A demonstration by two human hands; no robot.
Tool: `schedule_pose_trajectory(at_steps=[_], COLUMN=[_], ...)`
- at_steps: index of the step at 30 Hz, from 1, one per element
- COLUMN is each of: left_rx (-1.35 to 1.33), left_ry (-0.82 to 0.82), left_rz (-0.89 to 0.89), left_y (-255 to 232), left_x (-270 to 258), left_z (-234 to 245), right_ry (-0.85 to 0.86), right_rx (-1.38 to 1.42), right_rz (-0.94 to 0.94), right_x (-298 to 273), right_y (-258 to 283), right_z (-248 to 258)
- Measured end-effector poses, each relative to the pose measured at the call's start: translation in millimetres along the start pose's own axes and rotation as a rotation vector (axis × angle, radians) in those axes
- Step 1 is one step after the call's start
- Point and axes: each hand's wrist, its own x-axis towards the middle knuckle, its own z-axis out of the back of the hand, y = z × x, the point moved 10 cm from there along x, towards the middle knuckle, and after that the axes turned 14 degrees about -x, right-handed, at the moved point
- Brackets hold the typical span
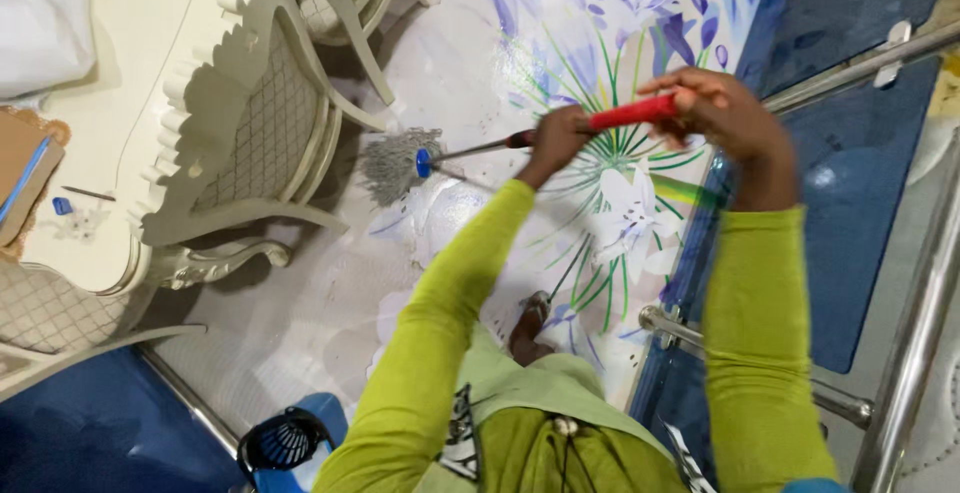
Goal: The person mops a patterned floor around dining chairs and a table using a mop and a bucket of water, rinsing and wringing the mop head multiple times.
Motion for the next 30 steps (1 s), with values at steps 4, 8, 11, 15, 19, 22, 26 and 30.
schedule_pose_trajectory(at_steps=[4, 8, 11, 15, 19, 22, 26, 30], left_rx=[-0.098, -0.304, -0.16, 0.024, -0.574, -0.787, -0.875, -0.709], left_ry=[0.05, -0.013, -0.112, 0.088, 0.027, -0.042, 0.04, 0.136], left_rz=[0.052, -0.21, -0.188, -0.22, -0.061, 0.013, 0.068, 0.194], left_y=[-37.3, -139.2, -162.9, -174.6, -173.2, -157.5, -95.5, -2.5], left_x=[-19.5, -70.2, -110.2, -183.5, -248.4, -271.1, -275.8, -281.8], left_z=[88.6, 157.9, 209.8, 255.7, 283.6, 271.7, 215.6, 91.2], right_ry=[-0.304, -0.272, -0.175, -0.105, -0.101, -0.115, -0.147, -0.25], right_rx=[-0.098, -0.256, -0.151, -0.172, -0.369, -0.458, -0.688, -0.842], right_rz=[0.124, 0.079, 0.231, 0.348, 0.361, 0.328, 0.005, -0.084], right_x=[72.9, 152.6, 177.4, 173.9, 126.3, 93.9, 49.9, -28.7], right_y=[-100.5, -170.9, -140.7, -87.7, -72.2, -88.3, -187.5, -266.8], right_z=[-55.3, -218.5, -336.5, -416.3, -437.2, -431.3, -391.1, -316.8])
